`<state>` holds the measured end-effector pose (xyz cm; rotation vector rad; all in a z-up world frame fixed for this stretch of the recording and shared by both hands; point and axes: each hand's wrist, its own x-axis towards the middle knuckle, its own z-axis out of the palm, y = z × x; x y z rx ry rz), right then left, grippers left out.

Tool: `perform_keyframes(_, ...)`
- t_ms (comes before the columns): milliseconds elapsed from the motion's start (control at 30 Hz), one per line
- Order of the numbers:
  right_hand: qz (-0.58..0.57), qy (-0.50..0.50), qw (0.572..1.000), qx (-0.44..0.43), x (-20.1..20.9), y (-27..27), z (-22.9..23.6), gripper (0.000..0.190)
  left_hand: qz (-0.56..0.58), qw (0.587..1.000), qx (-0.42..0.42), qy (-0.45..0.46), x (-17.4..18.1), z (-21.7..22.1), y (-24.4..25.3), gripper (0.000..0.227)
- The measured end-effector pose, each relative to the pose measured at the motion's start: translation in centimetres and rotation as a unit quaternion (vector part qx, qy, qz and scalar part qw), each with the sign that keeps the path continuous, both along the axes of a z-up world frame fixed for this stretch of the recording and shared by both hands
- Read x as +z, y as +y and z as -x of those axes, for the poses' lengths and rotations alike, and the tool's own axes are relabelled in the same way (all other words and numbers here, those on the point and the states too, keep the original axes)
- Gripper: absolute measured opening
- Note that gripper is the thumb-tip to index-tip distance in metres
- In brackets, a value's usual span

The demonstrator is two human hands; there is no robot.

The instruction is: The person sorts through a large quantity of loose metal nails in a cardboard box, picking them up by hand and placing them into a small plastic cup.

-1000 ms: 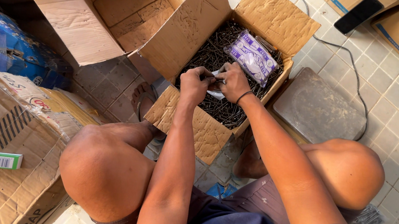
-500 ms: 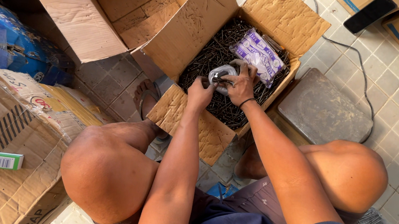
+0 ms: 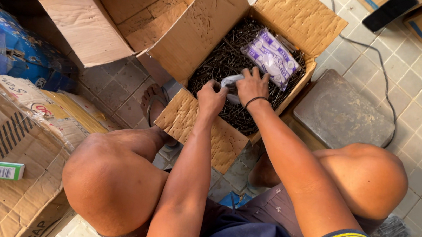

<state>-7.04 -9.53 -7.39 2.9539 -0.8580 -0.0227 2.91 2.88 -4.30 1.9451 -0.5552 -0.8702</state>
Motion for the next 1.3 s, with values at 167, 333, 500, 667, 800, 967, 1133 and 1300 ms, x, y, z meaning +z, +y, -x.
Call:
perform_keyframes(167, -0.1, -0.049, 0.994, -0.007, 1.6, -1.1, 1.1, 0.014, 0.0, 1.0, 0.001, 0.023, -0.8, 0.0, -0.1, 0.021)
perform_keyframes(333, -0.186, -0.065, 0.967, -0.162, 2.7, -3.0, 4.9, 0.025, 0.028, 0.998, 0.042, 0.05, -1.6, -0.6, 0.0, 0.018)
perform_keyframes(500, -0.293, 0.108, 0.948, -0.07, 0.5, -0.1, 6.7, 0.03, 0.099, 0.977, 0.067, 0.178, 0.6, 0.7, -0.3, 0.02)
perform_keyframes(667, -0.232, 0.091, 0.967, 0.057, -0.5, 3.6, 6.2, 0.061, 0.129, 0.96, 0.077, 0.238, 1.9, 0.2, -0.5, 0.023)
perform_keyframes(800, -0.198, 0.093, 0.974, 0.063, -0.8, 4.5, 6.0, 0.055, 0.134, 0.956, 0.099, 0.239, 2.7, 0.0, -0.5, 0.022)
perform_keyframes(967, -0.222, 0.087, 0.969, 0.064, -1.2, 4.2, 5.2, 0.062, 0.114, 0.953, 0.133, 0.246, 2.3, 0.2, -1.2, 0.017)
perform_keyframes(1133, -0.225, 0.104, 0.966, 0.07, -2.1, 3.4, 4.6, 0.062, 0.134, 0.938, 0.176, 0.268, 1.8, -0.1, -1.6, 0.017)
perform_keyframes(1300, -0.258, 0.036, 0.965, 0.012, -3.1, 3.1, 4.3, 0.052, 0.138, 0.934, 0.196, 0.263, 1.2, -0.2, -1.4, 0.017)
